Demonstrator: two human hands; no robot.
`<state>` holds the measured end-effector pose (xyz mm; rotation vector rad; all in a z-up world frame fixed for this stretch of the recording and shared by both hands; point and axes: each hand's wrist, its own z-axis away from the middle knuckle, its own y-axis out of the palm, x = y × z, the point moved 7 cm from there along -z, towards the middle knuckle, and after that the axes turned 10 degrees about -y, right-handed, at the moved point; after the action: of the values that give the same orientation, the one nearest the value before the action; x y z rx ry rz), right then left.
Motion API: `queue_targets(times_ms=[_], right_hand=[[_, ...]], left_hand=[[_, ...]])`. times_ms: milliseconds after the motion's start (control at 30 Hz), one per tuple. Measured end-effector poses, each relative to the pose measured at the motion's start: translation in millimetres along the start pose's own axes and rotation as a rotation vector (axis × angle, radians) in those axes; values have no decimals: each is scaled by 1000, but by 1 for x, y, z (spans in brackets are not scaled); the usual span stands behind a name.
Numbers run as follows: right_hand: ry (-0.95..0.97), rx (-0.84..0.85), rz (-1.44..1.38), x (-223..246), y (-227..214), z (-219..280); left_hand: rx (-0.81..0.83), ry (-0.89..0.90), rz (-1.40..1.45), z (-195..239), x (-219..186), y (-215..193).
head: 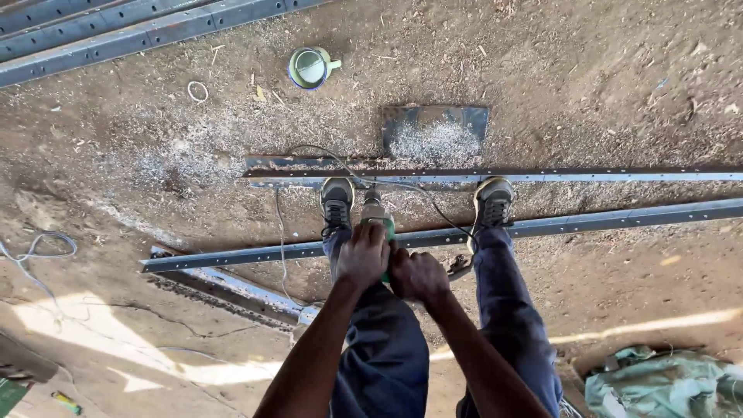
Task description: Using a handheld power drill to create holes in long metal bars laid out on the ground.
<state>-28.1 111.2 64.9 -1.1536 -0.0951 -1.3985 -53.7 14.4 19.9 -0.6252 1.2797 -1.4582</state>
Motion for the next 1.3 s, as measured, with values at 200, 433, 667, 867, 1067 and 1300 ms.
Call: queue_targets(times_ms=[200, 433, 667, 867, 1067, 1300], right_hand=[[14, -152, -102, -4, 1, -1], [46, -183, -60, -1, 15, -11], [108, -173, -114, -4, 39, -27], [172, -165, -177, -5, 57, -24], [182, -197, -197, -14, 81, -22], [157, -152, -190, -17, 37, -17]], left_hand=[[52, 34, -15, -9, 4, 4], [47, 101, -28, -20, 6, -8], [84, 154, -32, -32, 12, -13], [72, 179, -41, -35, 5, -15], [28, 213, -64, -39, -4, -17], [56, 176, -20, -43, -3, -1]])
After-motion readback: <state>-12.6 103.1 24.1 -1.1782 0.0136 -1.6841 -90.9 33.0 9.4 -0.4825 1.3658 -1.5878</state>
